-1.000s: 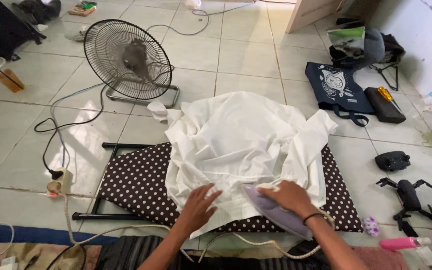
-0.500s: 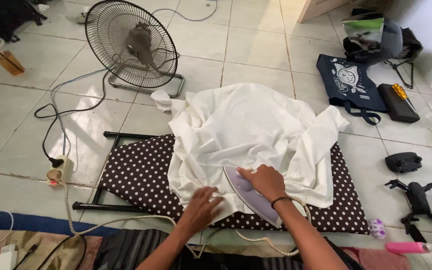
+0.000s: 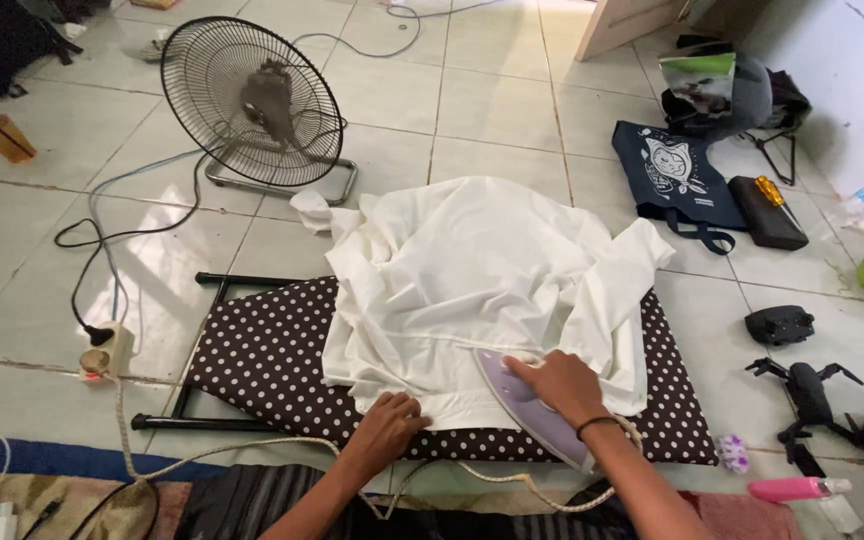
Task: Ironing a white long-sleeved shirt on an ironing board placed on the floor.
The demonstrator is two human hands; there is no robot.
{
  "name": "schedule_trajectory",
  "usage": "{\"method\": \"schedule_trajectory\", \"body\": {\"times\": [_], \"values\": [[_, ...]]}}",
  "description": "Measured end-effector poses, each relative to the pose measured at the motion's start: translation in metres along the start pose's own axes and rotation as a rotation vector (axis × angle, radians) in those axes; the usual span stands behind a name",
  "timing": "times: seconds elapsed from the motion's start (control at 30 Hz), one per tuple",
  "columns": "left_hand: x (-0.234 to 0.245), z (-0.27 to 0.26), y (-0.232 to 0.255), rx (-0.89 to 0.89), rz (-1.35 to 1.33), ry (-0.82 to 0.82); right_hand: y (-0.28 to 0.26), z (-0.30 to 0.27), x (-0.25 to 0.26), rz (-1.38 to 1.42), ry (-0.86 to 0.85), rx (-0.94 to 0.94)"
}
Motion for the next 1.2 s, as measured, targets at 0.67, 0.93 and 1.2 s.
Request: {"method": "schedule_trajectory", "body": {"times": [0.67,0.93,1.2], "values": [[0.006,-0.006,0.011,0.042,-0.036,0.046,0.029,0.023,0.012,0.147,0.116,-0.087],[0.006,-0.004,0.015,0.014,-0.021,0.072,0.041,-0.018,0.012,0.151,0.088,-0.113],[0.004,-0.005,0.011,0.056,-0.045,0.061,0.019,0.038,0.021,0.248,0.229,-0.11]]}}
Point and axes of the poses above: each hand's wrist, its own z-axis towards the middle knuckle, its own x-axis out of the back of the hand, y = z × x, the point moved 6 cm from there along z, towards the middle knuckle, and after that the axes turned 10 degrees about -y, right-handed, at the moved point
